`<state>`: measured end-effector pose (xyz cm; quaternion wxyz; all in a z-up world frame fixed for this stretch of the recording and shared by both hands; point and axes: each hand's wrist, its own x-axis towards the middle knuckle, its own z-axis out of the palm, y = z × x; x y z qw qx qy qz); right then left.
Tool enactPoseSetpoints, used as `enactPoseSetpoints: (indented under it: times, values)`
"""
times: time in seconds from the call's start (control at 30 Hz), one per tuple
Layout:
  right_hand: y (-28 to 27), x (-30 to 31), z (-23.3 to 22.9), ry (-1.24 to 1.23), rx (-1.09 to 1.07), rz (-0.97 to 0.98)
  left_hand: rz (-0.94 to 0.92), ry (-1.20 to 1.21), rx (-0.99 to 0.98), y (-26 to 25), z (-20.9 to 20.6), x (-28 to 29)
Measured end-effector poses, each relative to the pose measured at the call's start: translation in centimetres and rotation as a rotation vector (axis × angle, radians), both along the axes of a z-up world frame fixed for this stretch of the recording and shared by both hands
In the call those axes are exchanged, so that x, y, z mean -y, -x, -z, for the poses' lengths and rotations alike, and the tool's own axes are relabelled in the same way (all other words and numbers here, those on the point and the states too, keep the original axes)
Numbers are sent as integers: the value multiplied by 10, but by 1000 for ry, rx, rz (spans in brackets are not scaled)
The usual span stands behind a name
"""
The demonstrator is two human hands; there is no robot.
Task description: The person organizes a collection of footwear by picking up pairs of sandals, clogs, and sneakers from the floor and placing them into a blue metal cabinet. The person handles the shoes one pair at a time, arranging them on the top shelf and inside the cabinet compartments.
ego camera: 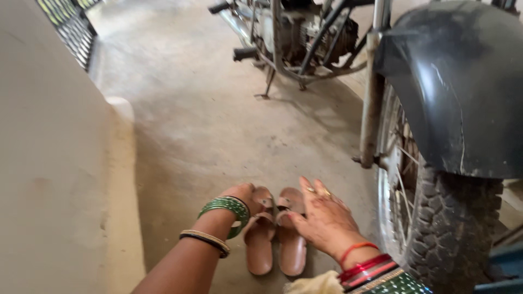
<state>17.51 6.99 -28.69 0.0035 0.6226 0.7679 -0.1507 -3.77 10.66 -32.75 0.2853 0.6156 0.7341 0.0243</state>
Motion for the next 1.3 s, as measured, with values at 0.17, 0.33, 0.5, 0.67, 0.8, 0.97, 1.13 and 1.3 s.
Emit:
enactPoseSetpoints:
  times: [0.17,0.33,0.5,0.67,0.8,0.97,1.13,1.3]
  values:
    - [14,9,-23,-46,44,-60,-66,36,59,-16,39,10]
    - [12,14,-22,-67,88,-129,-29,92,71,-31,103,1]
    - [3,15,-14,-109,132,-212,50,94,54,-48,172,-22]
    - [2,15,-7,-169,35,-248,-93,152,102,-68,208,-25]
    - [0,11,-3,-230,48,-273,-149,196,121,-76,234,-29]
    - [-2,14,8,-378,2,-356,-242,20,133,-69,268,-43]
    - [-11,19,10,-383,-19,-384,-175,96,130,-79,270,-44]
    - [-12,25,8,-379,3,-384,-135,140,99,-93,300,-36]
